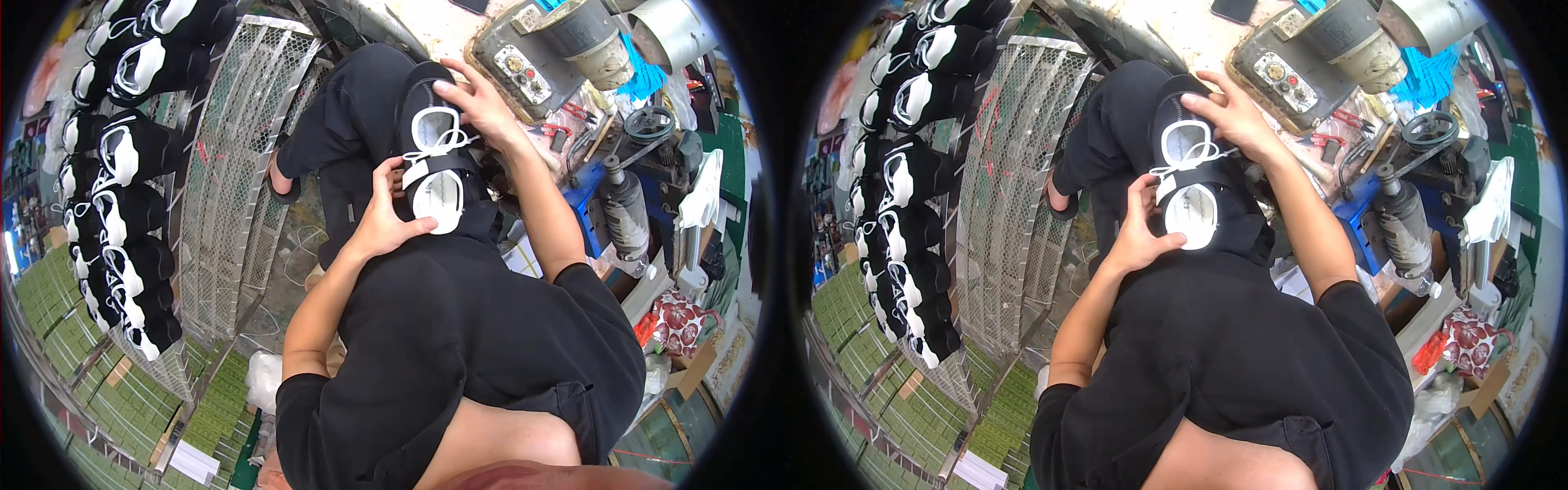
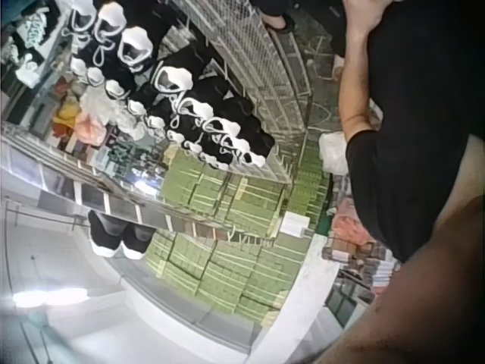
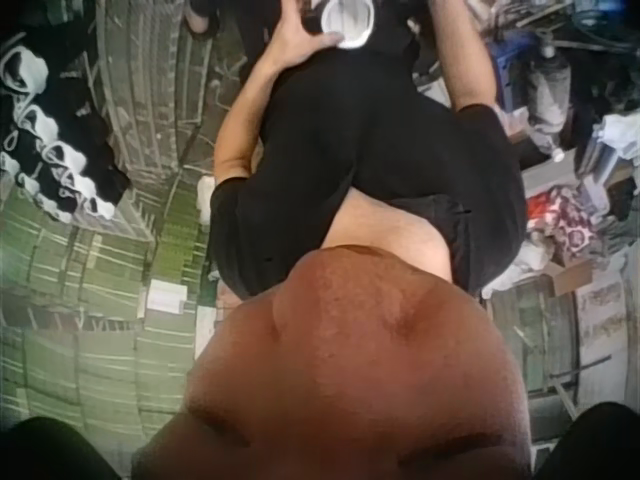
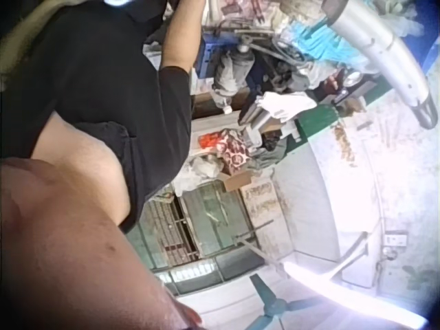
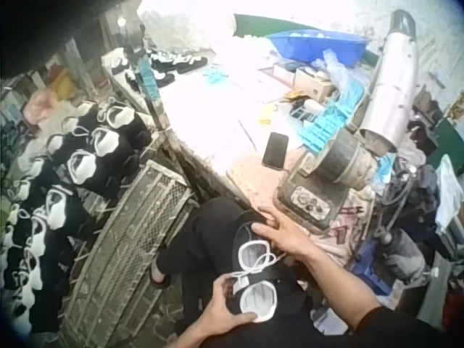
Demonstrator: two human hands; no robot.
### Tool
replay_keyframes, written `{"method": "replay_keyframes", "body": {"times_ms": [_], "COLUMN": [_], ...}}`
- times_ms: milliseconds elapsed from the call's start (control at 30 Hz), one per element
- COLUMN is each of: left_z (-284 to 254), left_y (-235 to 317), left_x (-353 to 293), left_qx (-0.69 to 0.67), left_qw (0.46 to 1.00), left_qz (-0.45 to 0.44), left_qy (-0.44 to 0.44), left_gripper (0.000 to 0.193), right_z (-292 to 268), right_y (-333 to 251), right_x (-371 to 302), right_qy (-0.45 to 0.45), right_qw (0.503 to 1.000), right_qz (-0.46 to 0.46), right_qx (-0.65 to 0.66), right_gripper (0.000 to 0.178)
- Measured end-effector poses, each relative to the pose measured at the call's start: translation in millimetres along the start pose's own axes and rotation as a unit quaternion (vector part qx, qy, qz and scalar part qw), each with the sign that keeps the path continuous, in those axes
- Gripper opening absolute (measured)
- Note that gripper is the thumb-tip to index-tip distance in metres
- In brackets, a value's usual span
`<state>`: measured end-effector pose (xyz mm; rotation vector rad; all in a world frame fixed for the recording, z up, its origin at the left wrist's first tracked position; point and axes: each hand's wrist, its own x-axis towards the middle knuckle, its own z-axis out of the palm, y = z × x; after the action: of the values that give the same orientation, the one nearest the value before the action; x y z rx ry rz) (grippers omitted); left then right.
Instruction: The person sits and repeatedly wipes the exterior of black and white shoes with a white cloth. They handle each shoe one at a time, turning it over to clean different sides, then place it on a nearby metal rack. The person continues this process for multiple shoes.
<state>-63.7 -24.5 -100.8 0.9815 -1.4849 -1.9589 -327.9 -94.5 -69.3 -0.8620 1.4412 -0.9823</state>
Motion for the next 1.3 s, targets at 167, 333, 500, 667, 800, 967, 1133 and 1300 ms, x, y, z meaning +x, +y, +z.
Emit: {"method": "replay_keyframes", "body": {"times_ms": [167, 333, 500, 667, 800, 967, 1133, 1300], "left_z": [-13.2, -7.2, 19.6, 44.9, 53.0, 48.4, 36.4, 27.0], "left_y": [56.0, 108.9, 147.7, 174.8, 191.9, 198.9, 199.2, 189.5], "left_x": [10.1, 62.2, 114.7, 148.0, 166.5, 181.1, 184.4, 186.5], "left_qx": [-0.071, -0.012, -0.003, -0.024, -0.043, -0.060, -0.058, -0.022], "left_qw": [0.988, 0.967, 0.948, 0.931, 0.930, 0.938, 0.947, 0.960], "left_qz": [0.137, 0.256, 0.314, 0.354, 0.350, 0.325, 0.302, 0.272], "left_qy": [0.033, 0.013, -0.051, -0.082, -0.104, -0.105, -0.087, -0.065], "left_gripper": [0.110, 0.098, 0.096, 0.102, 0.099, 0.095, 0.089, 0.090], "right_z": [-17.7, -30.7, -52.0, -75.5, -81.0, -80.4, -79.6, -76.8], "right_y": [-3.3, -10.8, -25.9, -23.2, -32.4, -40.4, -45.5, -49.3], "right_x": [-40.8, -93.5, -126.5, -141.0, -139.6, -132.3, -125.7, -125.6], "right_qy": [0.083, 0.194, 0.239, 0.274, 0.282, 0.275, 0.274, 0.303], "right_qw": [0.945, 0.895, 0.843, 0.825, 0.819, 0.833, 0.851, 0.855], "right_qz": [-0.067, -0.143, -0.215, -0.264, -0.274, -0.273, -0.281, -0.265], "right_qx": [0.310, 0.376, 0.430, 0.417, 0.417, 0.395, 0.350, 0.327], "right_gripper": [0.048, 0.050, 0.053, 0.052, 0.050, 0.060, 0.065, 0.071]}}
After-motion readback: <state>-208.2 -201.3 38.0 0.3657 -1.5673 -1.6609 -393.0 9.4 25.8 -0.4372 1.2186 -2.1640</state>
